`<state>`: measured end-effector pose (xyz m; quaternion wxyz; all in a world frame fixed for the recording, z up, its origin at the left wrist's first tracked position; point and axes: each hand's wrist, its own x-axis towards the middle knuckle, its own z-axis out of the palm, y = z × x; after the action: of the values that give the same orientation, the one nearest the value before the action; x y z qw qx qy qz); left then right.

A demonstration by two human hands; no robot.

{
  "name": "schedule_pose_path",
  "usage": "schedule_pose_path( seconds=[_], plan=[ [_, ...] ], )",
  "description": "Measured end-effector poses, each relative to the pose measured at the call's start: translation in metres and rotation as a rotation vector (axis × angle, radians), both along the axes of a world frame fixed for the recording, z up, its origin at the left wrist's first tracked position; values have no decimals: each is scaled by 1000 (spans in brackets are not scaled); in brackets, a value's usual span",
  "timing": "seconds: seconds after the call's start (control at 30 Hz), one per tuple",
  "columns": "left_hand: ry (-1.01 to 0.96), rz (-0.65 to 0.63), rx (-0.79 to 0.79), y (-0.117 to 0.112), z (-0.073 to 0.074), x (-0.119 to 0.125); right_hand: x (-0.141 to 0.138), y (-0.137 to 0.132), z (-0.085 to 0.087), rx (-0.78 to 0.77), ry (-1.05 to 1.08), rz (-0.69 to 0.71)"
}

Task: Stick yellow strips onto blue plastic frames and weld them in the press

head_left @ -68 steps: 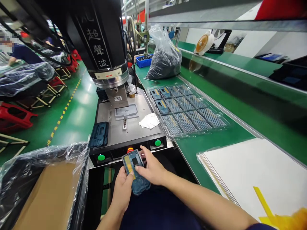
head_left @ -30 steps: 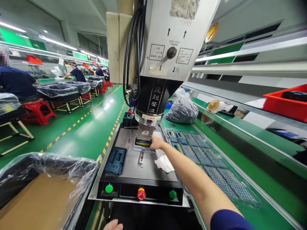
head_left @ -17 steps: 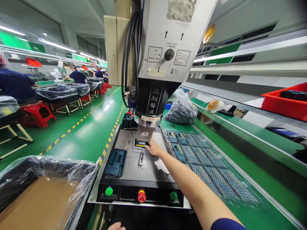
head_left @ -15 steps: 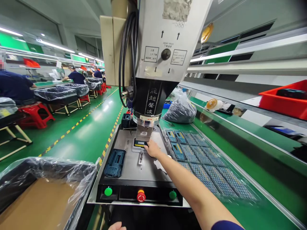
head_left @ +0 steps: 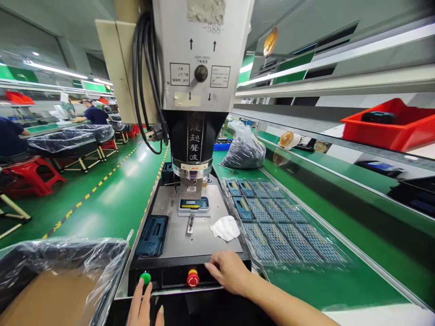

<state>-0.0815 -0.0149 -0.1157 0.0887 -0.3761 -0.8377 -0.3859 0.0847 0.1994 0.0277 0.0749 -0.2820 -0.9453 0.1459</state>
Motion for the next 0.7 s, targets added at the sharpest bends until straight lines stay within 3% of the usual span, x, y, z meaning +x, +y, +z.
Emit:
schedule_pose_path(
  seconds=[0.17, 0.33, 0.57, 0.7],
  plan=[
    [113, -46, -121, 14, -13, 1, 37, 7, -31, 109, -45, -96],
    [144, -106, -186, 14, -13, 0, 49, 19, -67, 387, 180, 88],
    [169, -137, -176, 11, 0, 1, 50, 15, -73, 467, 365, 110],
    [48, -88, -45, 9, 3, -1, 55, 12, -76, 426, 442, 129]
  ],
)
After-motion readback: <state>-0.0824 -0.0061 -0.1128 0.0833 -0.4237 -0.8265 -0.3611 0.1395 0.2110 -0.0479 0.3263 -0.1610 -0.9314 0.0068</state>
